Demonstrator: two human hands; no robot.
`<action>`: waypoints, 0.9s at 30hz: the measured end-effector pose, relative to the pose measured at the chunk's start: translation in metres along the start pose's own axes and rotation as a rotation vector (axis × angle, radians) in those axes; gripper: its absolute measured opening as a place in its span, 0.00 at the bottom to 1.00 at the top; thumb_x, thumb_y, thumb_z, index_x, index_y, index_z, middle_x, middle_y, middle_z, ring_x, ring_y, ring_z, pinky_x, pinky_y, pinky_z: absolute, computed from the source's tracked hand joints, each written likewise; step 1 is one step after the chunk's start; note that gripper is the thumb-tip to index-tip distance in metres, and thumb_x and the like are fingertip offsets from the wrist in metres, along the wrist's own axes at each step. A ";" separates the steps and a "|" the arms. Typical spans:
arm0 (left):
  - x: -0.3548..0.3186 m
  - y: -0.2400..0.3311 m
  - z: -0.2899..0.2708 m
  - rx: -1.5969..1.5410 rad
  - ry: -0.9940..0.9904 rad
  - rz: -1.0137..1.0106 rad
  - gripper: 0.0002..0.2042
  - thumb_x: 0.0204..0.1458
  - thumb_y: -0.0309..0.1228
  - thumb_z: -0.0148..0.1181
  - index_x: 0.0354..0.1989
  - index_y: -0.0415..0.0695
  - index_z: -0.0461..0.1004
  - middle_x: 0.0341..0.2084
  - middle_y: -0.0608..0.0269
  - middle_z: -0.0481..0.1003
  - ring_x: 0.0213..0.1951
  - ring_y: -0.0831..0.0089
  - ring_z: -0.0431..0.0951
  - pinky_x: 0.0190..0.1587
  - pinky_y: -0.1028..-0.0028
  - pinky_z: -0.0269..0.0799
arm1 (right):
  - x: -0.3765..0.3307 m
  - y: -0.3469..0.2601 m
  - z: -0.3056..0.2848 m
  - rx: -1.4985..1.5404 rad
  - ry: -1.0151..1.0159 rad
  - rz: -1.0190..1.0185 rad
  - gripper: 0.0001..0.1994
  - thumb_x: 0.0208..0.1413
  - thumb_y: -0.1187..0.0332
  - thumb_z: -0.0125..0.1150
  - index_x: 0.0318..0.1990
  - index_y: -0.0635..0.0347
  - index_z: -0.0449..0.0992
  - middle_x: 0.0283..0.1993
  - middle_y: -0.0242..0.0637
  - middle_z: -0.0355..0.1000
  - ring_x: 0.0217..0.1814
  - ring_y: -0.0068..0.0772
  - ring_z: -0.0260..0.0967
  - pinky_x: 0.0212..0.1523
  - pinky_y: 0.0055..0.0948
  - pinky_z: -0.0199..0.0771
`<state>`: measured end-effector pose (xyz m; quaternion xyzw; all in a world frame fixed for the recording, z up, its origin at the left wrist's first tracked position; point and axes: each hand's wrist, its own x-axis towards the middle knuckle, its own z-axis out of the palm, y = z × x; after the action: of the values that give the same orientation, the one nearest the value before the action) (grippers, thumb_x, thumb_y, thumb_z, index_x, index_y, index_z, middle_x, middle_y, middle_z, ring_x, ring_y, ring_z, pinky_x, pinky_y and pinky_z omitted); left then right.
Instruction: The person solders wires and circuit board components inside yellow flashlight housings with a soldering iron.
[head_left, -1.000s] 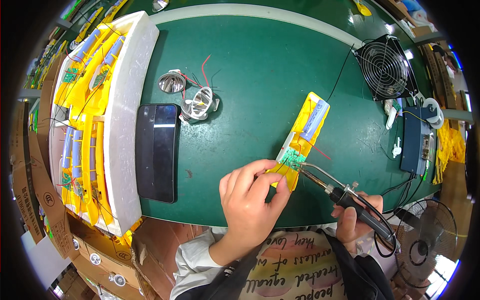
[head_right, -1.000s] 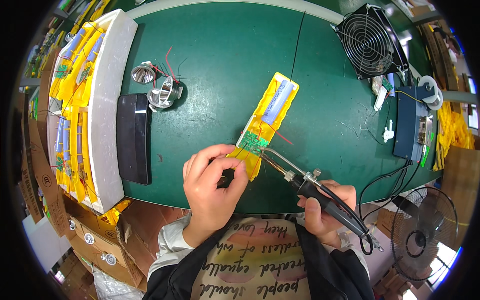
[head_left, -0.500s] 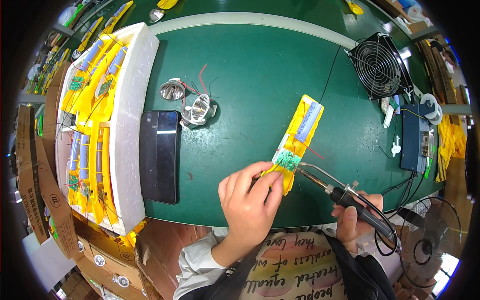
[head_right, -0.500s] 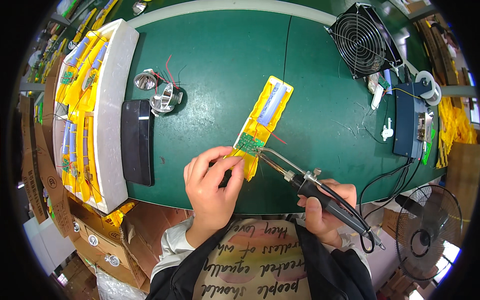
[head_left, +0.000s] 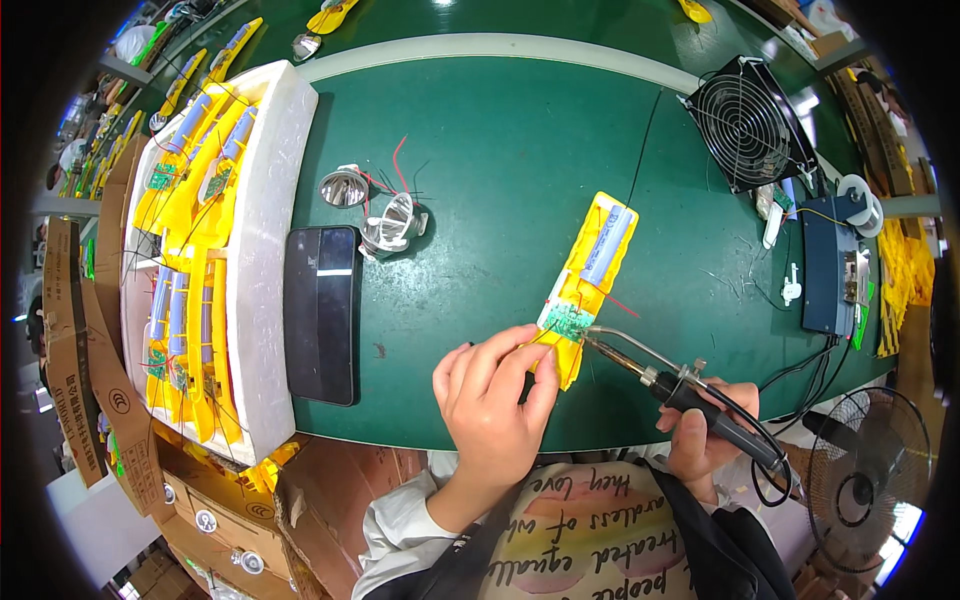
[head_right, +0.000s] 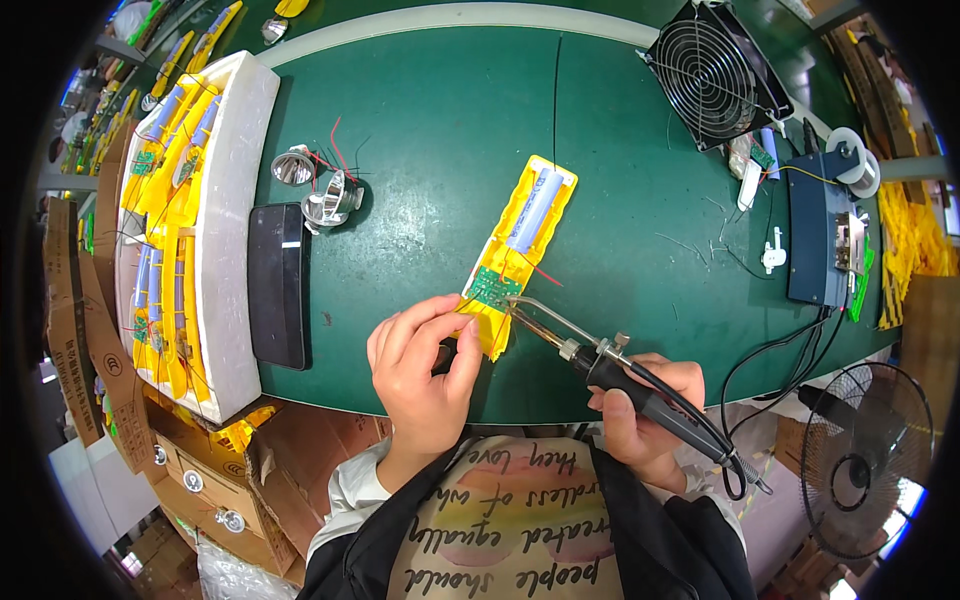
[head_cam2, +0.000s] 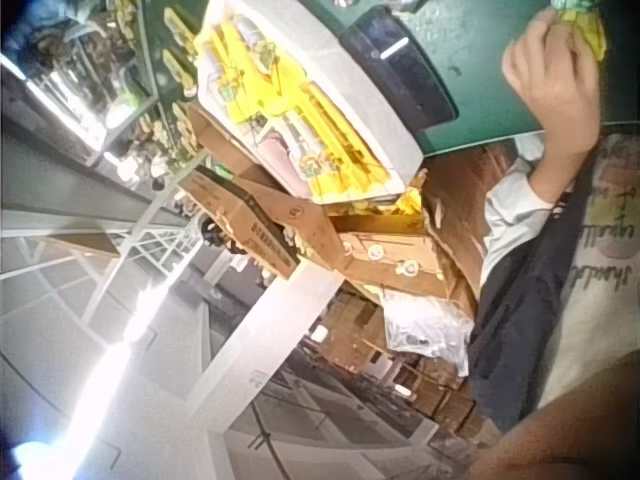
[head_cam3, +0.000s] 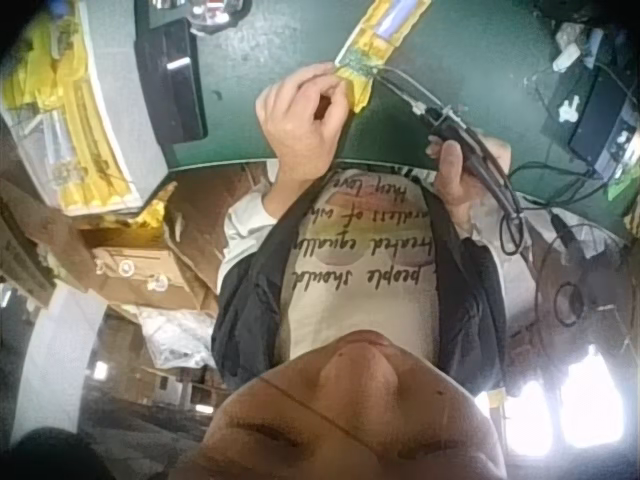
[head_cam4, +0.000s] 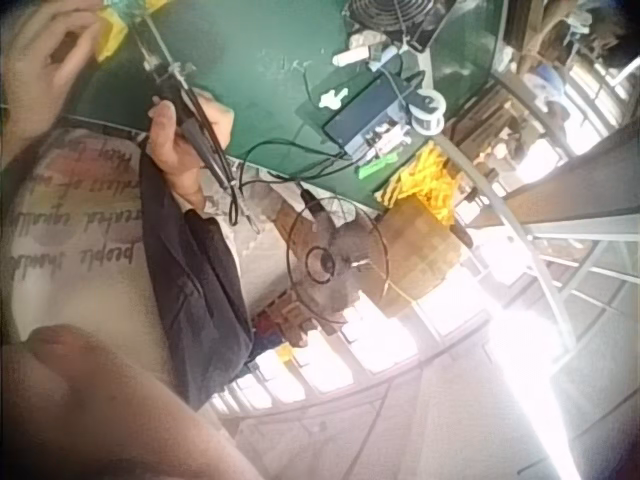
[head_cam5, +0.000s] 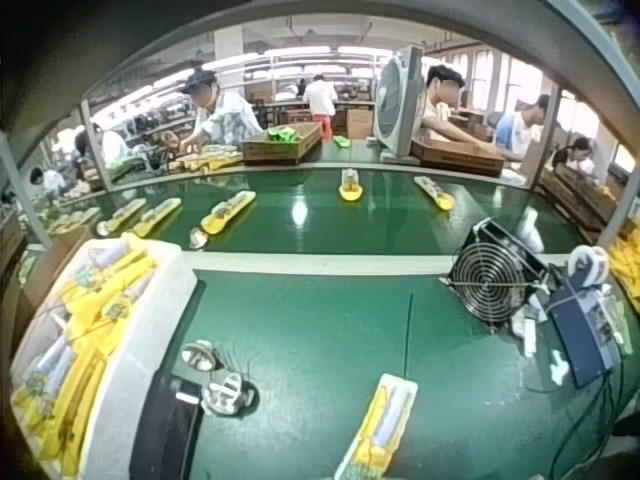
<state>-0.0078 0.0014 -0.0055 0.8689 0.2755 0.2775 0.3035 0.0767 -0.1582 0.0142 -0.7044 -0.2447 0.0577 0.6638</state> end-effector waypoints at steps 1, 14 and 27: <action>0.000 0.001 0.000 -0.003 -0.004 -0.004 0.06 0.36 0.26 0.60 0.25 0.46 0.72 0.31 0.71 0.72 0.31 0.73 0.70 0.42 0.69 0.58 | 0.000 0.000 0.000 -0.001 0.001 -0.002 0.14 0.46 0.70 0.56 0.33 0.65 0.57 0.16 0.37 0.66 0.19 0.24 0.65 0.24 0.20 0.66; 0.005 0.006 0.000 -0.007 0.007 -0.040 0.05 0.34 0.24 0.60 0.22 0.45 0.72 0.29 0.70 0.72 0.28 0.72 0.69 0.37 0.74 0.58 | 0.003 0.005 0.004 -0.008 -0.026 0.001 0.13 0.46 0.71 0.55 0.34 0.65 0.58 0.17 0.38 0.66 0.17 0.24 0.65 0.23 0.20 0.66; 0.006 0.005 0.002 -0.012 0.020 -0.039 0.05 0.32 0.23 0.60 0.20 0.46 0.71 0.28 0.70 0.72 0.27 0.72 0.69 0.37 0.74 0.58 | 0.002 0.005 0.004 0.030 0.001 0.055 0.15 0.46 0.70 0.56 0.34 0.67 0.57 0.20 0.43 0.66 0.16 0.24 0.65 0.18 0.17 0.67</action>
<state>-0.0015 0.0014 -0.0016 0.8588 0.2935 0.2818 0.3114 0.0782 -0.1536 0.0097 -0.7009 -0.2240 0.0791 0.6725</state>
